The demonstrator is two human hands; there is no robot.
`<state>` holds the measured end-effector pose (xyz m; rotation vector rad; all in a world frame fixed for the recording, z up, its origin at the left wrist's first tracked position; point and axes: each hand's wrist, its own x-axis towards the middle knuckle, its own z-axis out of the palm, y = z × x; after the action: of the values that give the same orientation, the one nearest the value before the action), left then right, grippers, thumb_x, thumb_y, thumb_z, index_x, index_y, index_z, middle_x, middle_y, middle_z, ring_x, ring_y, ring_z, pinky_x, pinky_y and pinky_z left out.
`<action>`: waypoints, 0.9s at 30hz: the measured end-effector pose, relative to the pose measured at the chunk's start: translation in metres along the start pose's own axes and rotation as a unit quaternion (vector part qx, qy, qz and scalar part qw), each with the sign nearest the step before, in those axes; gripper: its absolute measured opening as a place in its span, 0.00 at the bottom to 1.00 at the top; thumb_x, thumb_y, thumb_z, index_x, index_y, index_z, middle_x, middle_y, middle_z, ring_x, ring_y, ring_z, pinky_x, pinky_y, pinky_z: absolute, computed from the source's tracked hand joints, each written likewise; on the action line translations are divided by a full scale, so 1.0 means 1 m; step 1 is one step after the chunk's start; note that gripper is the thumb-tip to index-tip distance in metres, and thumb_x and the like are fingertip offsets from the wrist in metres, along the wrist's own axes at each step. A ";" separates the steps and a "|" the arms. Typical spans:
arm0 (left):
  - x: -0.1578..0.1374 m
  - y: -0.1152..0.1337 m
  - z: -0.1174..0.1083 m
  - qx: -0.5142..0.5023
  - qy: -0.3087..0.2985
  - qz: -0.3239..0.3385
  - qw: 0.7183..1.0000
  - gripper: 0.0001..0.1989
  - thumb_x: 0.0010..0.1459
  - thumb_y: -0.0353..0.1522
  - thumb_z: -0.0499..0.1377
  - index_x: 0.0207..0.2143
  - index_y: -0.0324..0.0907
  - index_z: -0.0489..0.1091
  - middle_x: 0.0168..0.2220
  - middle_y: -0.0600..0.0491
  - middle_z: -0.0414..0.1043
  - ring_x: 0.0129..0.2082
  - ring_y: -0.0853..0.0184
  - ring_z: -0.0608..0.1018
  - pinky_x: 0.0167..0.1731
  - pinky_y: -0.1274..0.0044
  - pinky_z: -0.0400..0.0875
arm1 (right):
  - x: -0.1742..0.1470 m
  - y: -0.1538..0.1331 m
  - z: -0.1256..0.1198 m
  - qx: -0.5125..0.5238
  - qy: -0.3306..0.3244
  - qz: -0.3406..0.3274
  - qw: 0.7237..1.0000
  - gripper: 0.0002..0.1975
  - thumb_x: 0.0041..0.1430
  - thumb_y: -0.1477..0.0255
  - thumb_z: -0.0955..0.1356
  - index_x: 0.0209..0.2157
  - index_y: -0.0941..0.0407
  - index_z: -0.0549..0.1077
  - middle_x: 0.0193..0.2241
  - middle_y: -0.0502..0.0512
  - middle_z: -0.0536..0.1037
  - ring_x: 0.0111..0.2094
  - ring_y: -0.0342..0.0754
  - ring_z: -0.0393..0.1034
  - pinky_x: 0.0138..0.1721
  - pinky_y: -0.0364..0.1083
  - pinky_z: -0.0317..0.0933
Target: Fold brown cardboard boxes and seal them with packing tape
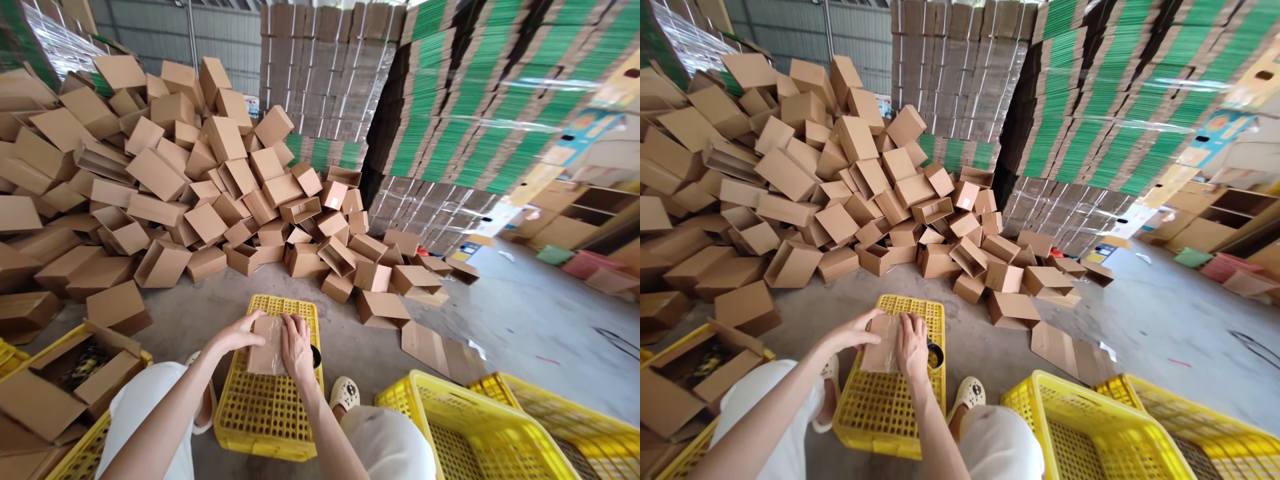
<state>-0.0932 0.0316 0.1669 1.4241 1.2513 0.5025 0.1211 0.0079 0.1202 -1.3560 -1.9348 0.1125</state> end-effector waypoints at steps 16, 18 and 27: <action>0.050 -0.022 0.026 0.025 0.208 0.098 0.973 0.14 0.53 0.46 0.61 0.30 0.45 0.74 0.33 0.54 0.79 0.40 0.59 0.80 0.43 0.73 0.71 | -0.003 0.001 0.001 0.000 0.008 0.010 1.000 0.21 0.78 0.67 0.56 0.64 0.52 0.70 0.55 0.61 0.73 0.58 0.55 0.66 0.64 0.58 0.62; 0.053 -0.021 0.027 0.028 0.216 0.098 0.971 0.14 0.55 0.46 0.61 0.29 0.45 0.73 0.33 0.54 0.79 0.41 0.59 0.81 0.45 0.72 0.71 | -0.002 0.001 0.001 0.003 0.006 0.012 1.000 0.21 0.78 0.67 0.56 0.63 0.52 0.70 0.55 0.61 0.73 0.58 0.55 0.66 0.64 0.58 0.62; 0.034 -0.036 0.042 -0.009 0.227 0.097 0.969 0.34 0.59 0.40 0.64 0.66 0.44 0.63 0.67 0.43 0.69 0.65 0.56 0.73 0.65 0.66 0.66 | 0.006 0.005 0.007 0.014 0.003 0.030 0.999 0.21 0.77 0.67 0.56 0.62 0.52 0.71 0.55 0.62 0.73 0.58 0.55 0.67 0.63 0.58 0.62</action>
<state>-0.0603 0.0358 0.1110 1.4721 1.4631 1.0156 0.1193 0.0176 0.1164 -1.3939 -1.8823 0.1637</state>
